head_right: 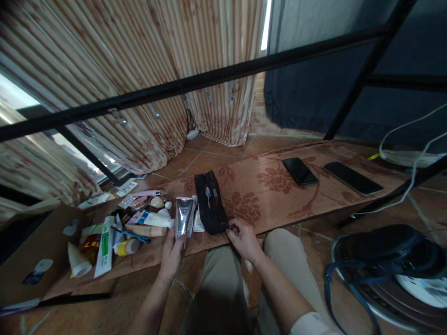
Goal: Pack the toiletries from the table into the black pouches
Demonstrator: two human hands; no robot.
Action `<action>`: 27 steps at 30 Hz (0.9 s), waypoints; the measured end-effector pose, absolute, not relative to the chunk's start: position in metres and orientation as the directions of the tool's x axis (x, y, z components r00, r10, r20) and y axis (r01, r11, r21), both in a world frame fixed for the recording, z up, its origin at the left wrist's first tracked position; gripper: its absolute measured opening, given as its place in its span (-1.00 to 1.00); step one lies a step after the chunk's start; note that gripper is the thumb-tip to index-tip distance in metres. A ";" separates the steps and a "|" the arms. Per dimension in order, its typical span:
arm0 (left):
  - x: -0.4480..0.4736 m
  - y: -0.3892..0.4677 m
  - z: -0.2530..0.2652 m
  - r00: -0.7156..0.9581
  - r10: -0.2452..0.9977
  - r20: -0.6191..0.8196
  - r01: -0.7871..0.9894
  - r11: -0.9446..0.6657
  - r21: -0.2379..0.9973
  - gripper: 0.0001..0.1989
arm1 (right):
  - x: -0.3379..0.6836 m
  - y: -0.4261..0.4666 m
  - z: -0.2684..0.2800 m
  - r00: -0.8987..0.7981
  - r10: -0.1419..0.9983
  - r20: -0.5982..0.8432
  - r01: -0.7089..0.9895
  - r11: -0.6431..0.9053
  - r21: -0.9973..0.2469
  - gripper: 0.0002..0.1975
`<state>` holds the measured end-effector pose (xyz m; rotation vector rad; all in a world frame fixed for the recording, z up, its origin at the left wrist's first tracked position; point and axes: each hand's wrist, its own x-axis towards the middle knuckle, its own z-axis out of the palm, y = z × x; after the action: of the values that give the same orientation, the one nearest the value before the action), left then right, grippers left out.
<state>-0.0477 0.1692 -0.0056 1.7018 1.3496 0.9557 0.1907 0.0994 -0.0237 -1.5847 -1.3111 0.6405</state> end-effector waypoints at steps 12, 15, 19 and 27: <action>-0.048 0.169 -0.007 0.150 0.982 0.112 0.417 -0.166 0.894 -0.66 | 0.191 0.100 -0.023 0.291 0.941 0.175 0.448 0.027 -0.894 -0.94; -0.048 0.170 -0.007 0.163 0.981 0.107 0.422 -0.167 0.891 -0.68 | 0.190 0.100 -0.022 0.290 0.941 0.173 0.444 0.028 -0.895 -0.95; -0.047 0.169 -0.005 0.149 0.981 0.123 0.394 -0.173 0.903 -0.66 | 0.190 0.100 -0.025 0.293 0.941 0.167 0.419 0.031 -0.908 -0.96; -0.046 0.168 -0.003 0.141 0.983 0.121 0.412 -0.169 0.895 -0.67 | 0.191 0.100 -0.024 0.291 0.941 0.171 0.436 0.028 -0.900 -0.95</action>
<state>-0.0458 0.1679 -0.0027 1.6925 1.3579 0.9943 0.1907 0.1002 -0.0240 -1.5745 -1.3028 0.6444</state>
